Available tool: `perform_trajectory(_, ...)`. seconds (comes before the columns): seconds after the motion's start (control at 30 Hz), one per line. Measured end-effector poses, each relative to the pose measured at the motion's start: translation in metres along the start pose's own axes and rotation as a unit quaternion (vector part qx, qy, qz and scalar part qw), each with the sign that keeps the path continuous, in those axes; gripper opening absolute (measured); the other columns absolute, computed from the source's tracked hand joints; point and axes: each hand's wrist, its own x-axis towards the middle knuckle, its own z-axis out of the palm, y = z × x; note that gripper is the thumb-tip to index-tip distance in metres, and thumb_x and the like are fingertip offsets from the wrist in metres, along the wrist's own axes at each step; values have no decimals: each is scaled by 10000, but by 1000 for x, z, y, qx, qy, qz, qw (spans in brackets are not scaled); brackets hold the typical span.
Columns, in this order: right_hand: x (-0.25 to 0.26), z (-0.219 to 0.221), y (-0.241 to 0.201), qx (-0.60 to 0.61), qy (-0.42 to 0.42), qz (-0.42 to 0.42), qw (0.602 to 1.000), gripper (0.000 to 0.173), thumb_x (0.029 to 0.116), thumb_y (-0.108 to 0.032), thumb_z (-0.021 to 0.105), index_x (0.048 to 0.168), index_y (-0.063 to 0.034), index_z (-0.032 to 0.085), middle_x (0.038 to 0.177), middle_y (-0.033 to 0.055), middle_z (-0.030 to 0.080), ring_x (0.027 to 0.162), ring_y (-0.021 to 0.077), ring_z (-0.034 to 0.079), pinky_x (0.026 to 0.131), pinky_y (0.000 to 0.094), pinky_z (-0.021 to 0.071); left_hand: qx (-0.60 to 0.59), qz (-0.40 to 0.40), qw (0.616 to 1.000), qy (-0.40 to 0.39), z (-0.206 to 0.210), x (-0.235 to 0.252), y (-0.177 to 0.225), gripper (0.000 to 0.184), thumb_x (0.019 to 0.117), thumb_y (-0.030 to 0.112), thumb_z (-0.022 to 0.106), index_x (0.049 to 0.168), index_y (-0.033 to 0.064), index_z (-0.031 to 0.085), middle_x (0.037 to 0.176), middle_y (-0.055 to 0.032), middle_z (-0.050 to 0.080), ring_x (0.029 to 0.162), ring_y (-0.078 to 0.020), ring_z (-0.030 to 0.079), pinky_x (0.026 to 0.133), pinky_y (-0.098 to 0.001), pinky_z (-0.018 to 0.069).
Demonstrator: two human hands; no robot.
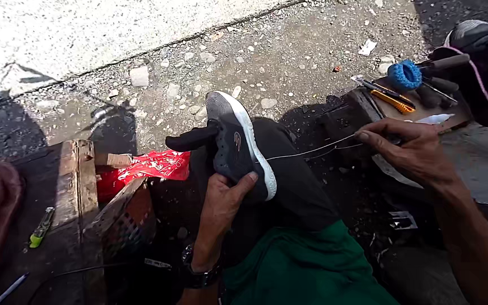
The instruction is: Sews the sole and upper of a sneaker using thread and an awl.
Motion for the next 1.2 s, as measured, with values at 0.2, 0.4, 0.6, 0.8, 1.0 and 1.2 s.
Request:
perform_trajectory(0.2,-6,-34,38,-244,123,68,959,347,1036,-261,598,1068,67,705,858,242,675,680,283,597,649,464,492,155,11,988,-3,-6,0,0,129,891,124,756,1001,61,735,910,-10,766,866,-86,736,808,-264,622)
perform_trajectory(0.4,-13,27,14,-162,-19,85,983,325,997,-290,642,1179,-41,744,1131,168,717,948,288,709,786,495,572,135,41,989,-35,-14,-4,2,187,910,169,759,1047,49,717,903,-9,752,822,-92,722,761,-247,615)
perform_trajectory(0.6,8,143,-48,133,-117,-48,983,351,1009,-302,657,1272,-76,711,1177,61,739,1052,114,703,900,326,589,192,55,980,-18,-81,-31,10,183,928,246,737,1044,110,775,812,48,723,624,-31,625,552,-170,520)
perform_trajectory(0.8,15,142,-41,76,-118,-47,989,241,1028,-282,602,1023,-118,779,832,2,742,705,84,660,651,309,539,253,-49,958,127,-143,-45,-40,94,919,149,695,933,92,768,800,68,720,667,3,633,620,-163,524)
perform_trajectory(1.0,5,117,-16,0,-62,-40,997,227,1015,-247,604,995,-104,778,798,4,731,672,57,636,625,264,516,273,2,948,162,-133,-49,-69,155,943,154,690,1016,46,774,936,26,752,807,19,673,726,-153,548)
perform_trajectory(1.2,7,80,16,-86,3,15,996,221,992,-254,623,995,-90,771,789,22,713,637,66,604,600,283,498,240,-37,946,216,-168,-60,-125,168,967,114,666,1041,-2,763,970,-15,762,876,17,683,828,-168,546)
